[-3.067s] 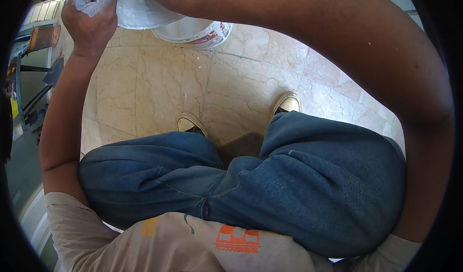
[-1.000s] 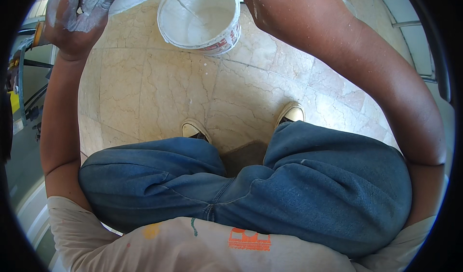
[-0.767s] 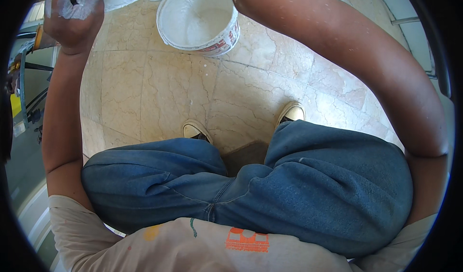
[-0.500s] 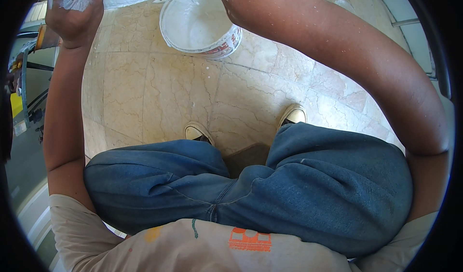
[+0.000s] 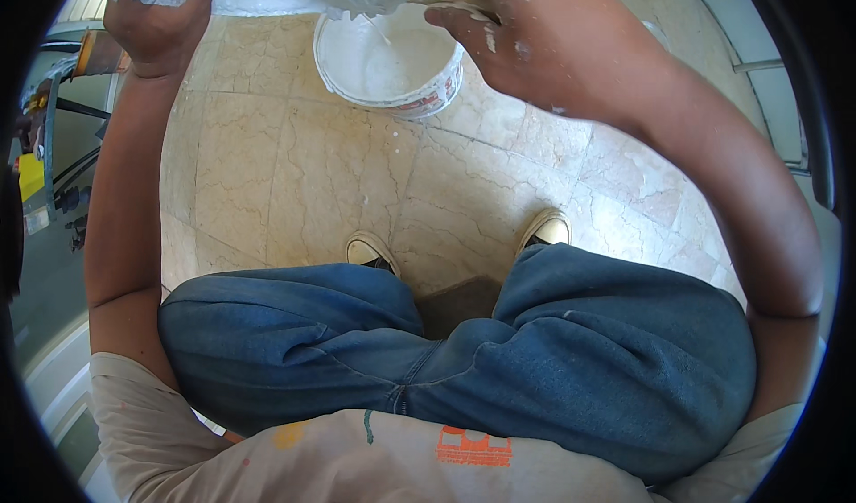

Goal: The recorder is preparing and mixing white paint in buckets on the floor.

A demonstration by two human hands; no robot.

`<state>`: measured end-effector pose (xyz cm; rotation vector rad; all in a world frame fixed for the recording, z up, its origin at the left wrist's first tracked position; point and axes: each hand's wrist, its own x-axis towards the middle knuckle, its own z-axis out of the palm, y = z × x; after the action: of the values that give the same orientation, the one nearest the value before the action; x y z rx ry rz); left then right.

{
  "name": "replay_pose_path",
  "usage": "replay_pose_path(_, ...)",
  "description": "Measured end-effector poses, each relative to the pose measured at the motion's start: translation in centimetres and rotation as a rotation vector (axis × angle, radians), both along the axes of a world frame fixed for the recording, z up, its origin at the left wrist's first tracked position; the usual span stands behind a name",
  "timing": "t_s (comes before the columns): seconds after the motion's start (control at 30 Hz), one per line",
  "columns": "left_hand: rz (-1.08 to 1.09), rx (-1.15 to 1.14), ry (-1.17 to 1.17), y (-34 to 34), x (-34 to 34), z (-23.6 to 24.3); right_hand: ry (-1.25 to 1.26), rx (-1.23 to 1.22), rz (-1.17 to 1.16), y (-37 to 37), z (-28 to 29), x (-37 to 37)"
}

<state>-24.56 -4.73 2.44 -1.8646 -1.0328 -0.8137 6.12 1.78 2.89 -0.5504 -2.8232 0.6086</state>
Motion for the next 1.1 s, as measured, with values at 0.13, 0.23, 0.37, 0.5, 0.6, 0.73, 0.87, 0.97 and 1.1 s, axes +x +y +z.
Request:
replay_pose_path(0.13,0.087,0.025,0.01,0.1,0.5,0.4,0.125,0.152,-0.094,-0.3,-0.5,0.7)
replay_pose_path(0.23,0.131,-0.011,-0.052,0.3,0.8,0.3,0.154,0.377,-0.099,-0.4,-1.8,0.1)
replay_pose_path(0.37,0.126,-0.066,-0.094,0.2,0.6,0.4,-0.066,0.213,-0.089,-1.9,-1.3,-0.7)
replay_pose_path(0.5,0.14,-0.065,-0.12,-0.1,1.0,1.4,0.016,0.186,-0.05,-2.1,-0.7,0.0)
replay_pose_path(0.6,0.131,-0.057,-0.094,0.0,1.3,2.0,0.08,0.157,-0.044,-1.8,0.1,0.3)
replay_pose_path(0.73,0.071,-0.188,-0.174,-0.1,2.3,2.8,0.075,0.131,-0.105,-1.4,0.7,0.4)
replay_pose_path(0.87,0.033,-0.193,-0.127,-0.3,2.9,3.4,0.01,0.057,-0.16,-1.1,0.8,0.8)
replay_pose_path(0.97,-0.064,-0.215,-0.311,-0.3,2.7,3.1,0.077,-0.113,-0.175,-1.0,0.7,1.0)
replay_pose_path(1.1,0.082,-0.207,-0.252,-0.5,2.0,2.6,0.147,-0.363,-0.242,-0.3,2.0,0.6)
